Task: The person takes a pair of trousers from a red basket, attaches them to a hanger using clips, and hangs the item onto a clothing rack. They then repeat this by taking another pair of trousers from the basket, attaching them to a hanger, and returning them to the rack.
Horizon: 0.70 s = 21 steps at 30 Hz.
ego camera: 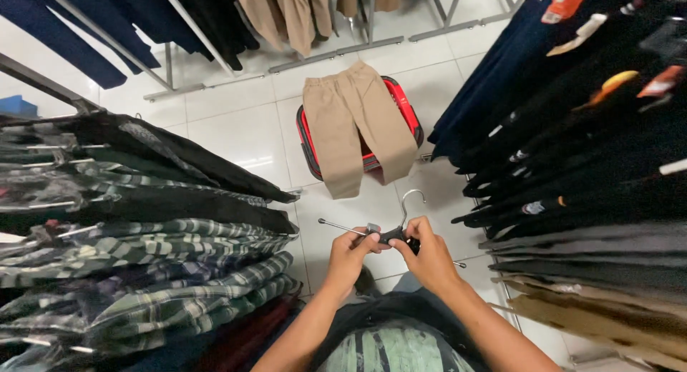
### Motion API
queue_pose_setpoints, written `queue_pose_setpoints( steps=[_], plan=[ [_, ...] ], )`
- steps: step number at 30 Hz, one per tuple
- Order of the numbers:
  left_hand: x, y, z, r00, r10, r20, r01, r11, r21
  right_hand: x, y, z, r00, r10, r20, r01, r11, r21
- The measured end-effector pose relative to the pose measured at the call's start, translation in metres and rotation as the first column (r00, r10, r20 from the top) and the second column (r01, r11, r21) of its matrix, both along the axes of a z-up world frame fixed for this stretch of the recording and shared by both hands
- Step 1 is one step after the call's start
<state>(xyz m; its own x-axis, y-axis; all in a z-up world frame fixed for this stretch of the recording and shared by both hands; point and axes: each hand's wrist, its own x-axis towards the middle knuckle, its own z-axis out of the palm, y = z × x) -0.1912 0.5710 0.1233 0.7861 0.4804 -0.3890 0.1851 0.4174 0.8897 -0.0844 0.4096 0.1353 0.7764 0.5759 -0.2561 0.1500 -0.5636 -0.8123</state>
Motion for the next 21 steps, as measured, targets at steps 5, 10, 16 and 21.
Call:
queue_pose_setpoints(
  steps=[5, 10, 16, 21],
  plan=[
    [0.023, 0.034, -0.022, 0.997, 0.076, -0.015, -0.077, 0.996, -0.035, 0.038, 0.056, 0.036, 0.981, 0.192, -0.019, -0.193, 0.978, -0.074],
    [0.058, 0.067, -0.083, 0.995, 0.003, -0.102, -0.002, 1.000, 0.010, 0.103, 0.127, 0.064, 0.821, 0.429, -0.376, -0.504, 0.854, -0.127],
    [0.131, 0.149, -0.090, 0.938, -0.156, -0.311, 0.176, 0.984, 0.035, 0.209, 0.206, -0.028, 0.780, 0.410, -0.472, -0.535, 0.828, -0.166],
    [0.192, 0.210, -0.191, 0.802, -0.157, -0.576, 0.074, 0.983, -0.165, 0.338, 0.255, -0.242, 0.881, 0.307, -0.360, -0.420, 0.859, -0.293]
  ],
)
